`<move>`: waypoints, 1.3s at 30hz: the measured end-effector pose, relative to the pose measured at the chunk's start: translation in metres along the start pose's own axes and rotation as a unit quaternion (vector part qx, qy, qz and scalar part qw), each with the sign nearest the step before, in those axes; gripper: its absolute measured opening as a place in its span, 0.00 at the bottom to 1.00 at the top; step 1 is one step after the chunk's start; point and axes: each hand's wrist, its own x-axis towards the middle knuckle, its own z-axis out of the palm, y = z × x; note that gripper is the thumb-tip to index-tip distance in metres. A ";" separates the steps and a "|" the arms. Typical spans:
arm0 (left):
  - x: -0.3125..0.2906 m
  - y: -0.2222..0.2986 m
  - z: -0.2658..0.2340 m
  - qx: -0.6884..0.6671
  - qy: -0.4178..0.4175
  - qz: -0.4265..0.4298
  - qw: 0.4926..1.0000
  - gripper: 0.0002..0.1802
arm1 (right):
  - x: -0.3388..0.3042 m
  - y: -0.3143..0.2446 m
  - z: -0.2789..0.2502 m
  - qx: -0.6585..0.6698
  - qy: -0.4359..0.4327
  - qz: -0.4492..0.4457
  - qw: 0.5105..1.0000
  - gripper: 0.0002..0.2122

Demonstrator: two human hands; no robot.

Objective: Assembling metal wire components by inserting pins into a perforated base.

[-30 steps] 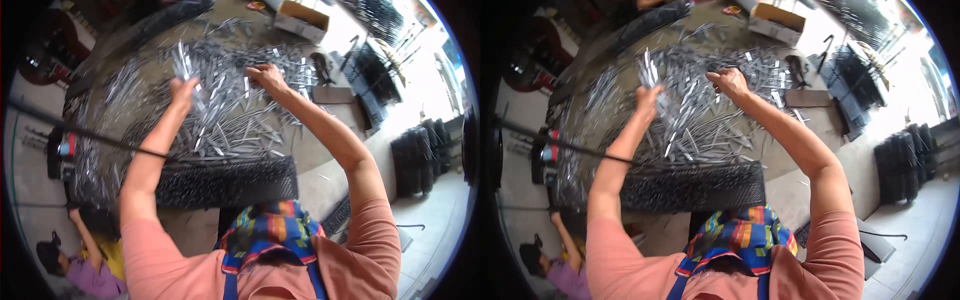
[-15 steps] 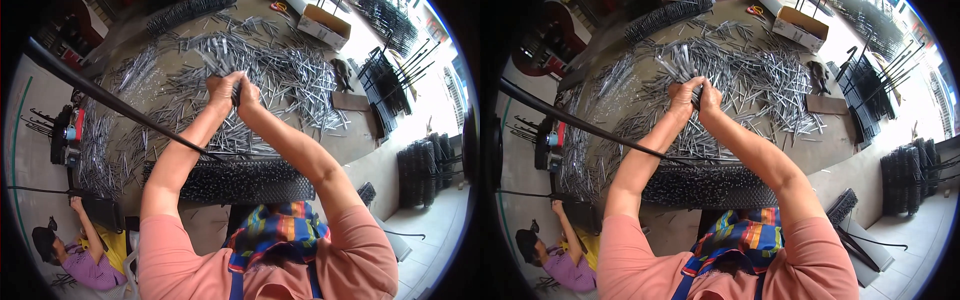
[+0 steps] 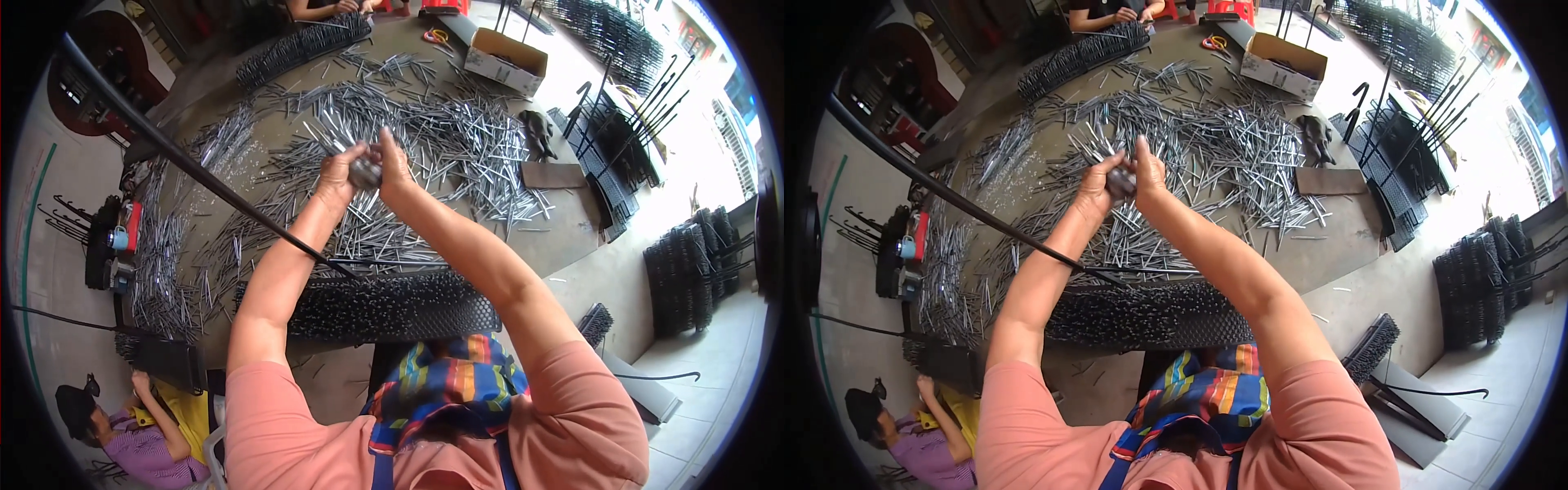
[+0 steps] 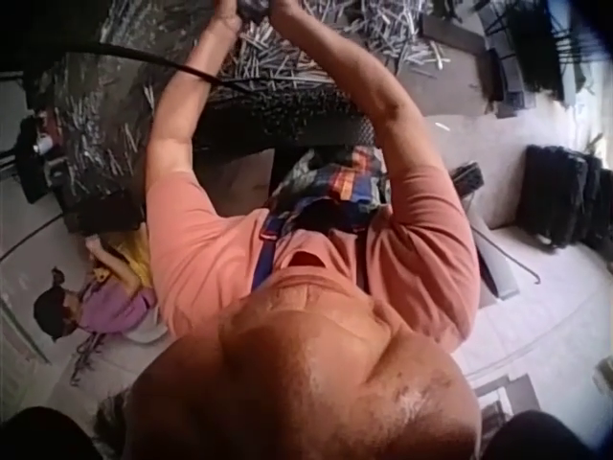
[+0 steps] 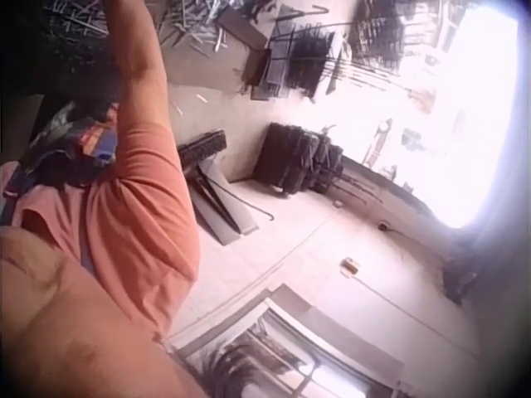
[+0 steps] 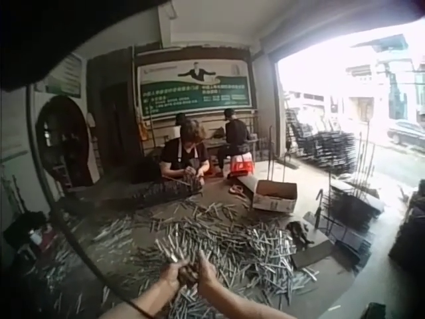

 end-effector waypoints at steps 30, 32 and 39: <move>-0.393 -0.201 0.038 -0.040 -0.186 -0.160 0.969 0.25 | -0.312 0.002 -0.184 -0.341 -0.365 -0.168 0.850 0.13; -0.399 -0.192 0.044 -0.073 -0.180 -0.196 0.961 0.26 | -0.321 -0.008 -0.199 -0.331 -0.328 -0.066 0.882 0.11; -0.389 -0.211 0.038 -0.030 -0.185 -0.247 0.951 0.27 | -0.336 -0.002 -0.202 -0.118 -0.253 -0.015 0.960 0.09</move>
